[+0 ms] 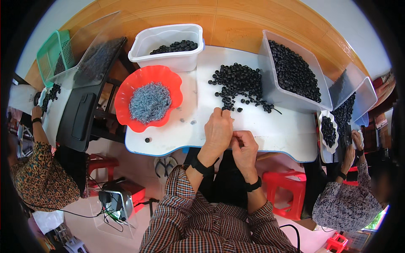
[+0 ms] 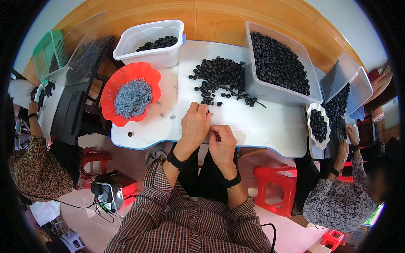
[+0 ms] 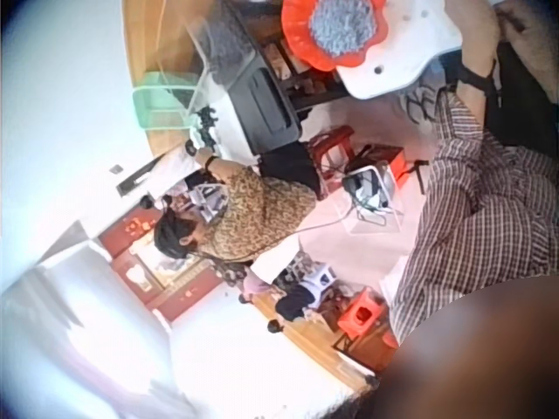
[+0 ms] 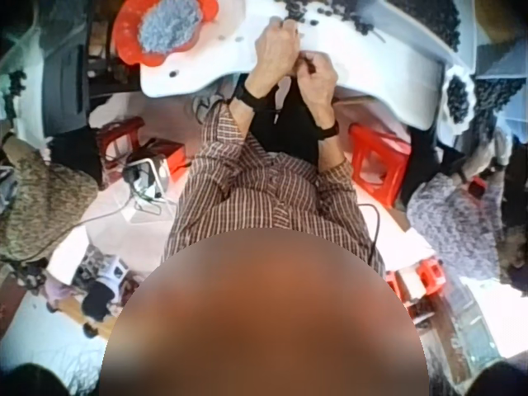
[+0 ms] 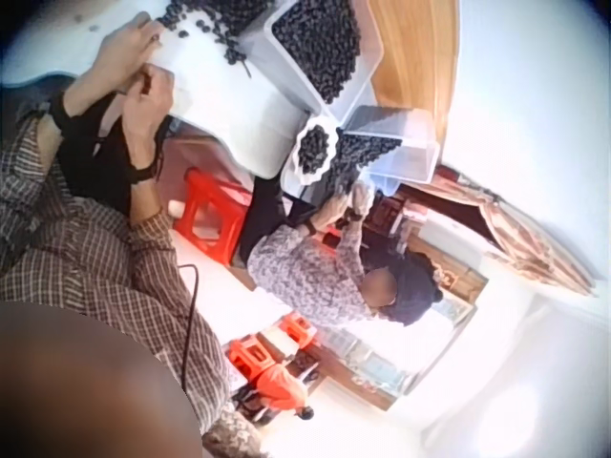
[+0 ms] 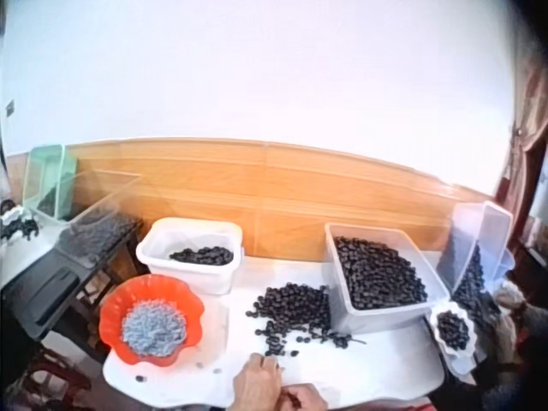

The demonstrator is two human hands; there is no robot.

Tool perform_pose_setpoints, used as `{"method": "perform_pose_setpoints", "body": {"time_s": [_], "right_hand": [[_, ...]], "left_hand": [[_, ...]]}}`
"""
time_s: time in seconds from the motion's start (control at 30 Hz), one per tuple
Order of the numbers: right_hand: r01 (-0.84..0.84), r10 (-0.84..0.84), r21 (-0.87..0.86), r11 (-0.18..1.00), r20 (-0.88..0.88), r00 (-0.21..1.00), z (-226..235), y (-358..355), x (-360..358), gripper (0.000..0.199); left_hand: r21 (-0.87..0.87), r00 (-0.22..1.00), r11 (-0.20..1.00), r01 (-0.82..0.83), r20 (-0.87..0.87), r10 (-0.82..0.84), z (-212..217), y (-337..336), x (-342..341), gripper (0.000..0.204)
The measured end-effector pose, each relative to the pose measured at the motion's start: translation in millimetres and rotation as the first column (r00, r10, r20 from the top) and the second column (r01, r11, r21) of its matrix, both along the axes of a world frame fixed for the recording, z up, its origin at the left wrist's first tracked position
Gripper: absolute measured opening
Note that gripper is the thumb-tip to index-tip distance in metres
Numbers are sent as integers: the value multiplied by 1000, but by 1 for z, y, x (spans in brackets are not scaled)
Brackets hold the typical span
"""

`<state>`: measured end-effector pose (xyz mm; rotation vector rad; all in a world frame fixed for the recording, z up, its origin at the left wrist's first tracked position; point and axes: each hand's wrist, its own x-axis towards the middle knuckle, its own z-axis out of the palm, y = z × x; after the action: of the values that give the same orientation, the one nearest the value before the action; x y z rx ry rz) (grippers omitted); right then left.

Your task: Manually sorting and inspecting black plastic pellets at a production table.

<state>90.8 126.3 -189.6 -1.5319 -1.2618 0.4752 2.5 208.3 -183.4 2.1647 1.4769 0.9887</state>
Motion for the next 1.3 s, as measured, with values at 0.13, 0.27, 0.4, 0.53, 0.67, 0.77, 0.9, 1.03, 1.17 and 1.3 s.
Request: {"method": "perform_pose_setpoints", "body": {"time_s": [0.13, 0.27, 0.4, 0.53, 0.67, 0.77, 0.9, 1.03, 1.17, 1.3], "right_hand": [[5, -5, 7, 1000, 7, 1000, -1, 0, -2, 16], [16, -16, 15, 1000, 7, 1000, -2, 0, -1, 16], [22, -22, 30, 999, 11, 1000, -1, -1, -1, 16], [19, -20, 16, 1000, 15, 1000, 0, 0, -2, 17], [32, -32, 7, 999, 25, 999, 1, -1, -2, 16], [22, -22, 6, 1000, 21, 1000, 1, -2, -3, 16], [15, -15, 7, 1000, 27, 1000, 1, -2, -4, 16], [16, -17, 14, 1000, 51, 999, 3, -3, -5, 16], [11, -11, 13, 1000, 36, 999, 3, -3, -5, 16], [-5, 5, 2, 1000, -102, 995, 3, -8, -13, 13]], "left_hand": [[32, 1000, 999, 26, 12, -26, -2, -1, -2, 23], [20, 995, 1000, 23, 94, -25, 1, -5, -10, 23], [65, 981, 996, -65, 185, 52, 6, -13, -36, 21], [92, 977, 977, -193, 112, 183, 0, -19, -71, 22], [65, 962, 960, -273, 43, 270, -10, -19, -84, 23], [30, 963, 962, -270, 12, 270, -10, -19, -86, 23], [27, 964, 964, -264, -13, 264, -8, -18, -87, 20], [48, 962, 961, -273, 5, 273, -9, -15, -86, 16], [38, 956, 956, -290, 51, 288, -10, -17, -86, 12], [-20, 942, 996, -87, 324, 89, -4, -28, -88, 13]]}}
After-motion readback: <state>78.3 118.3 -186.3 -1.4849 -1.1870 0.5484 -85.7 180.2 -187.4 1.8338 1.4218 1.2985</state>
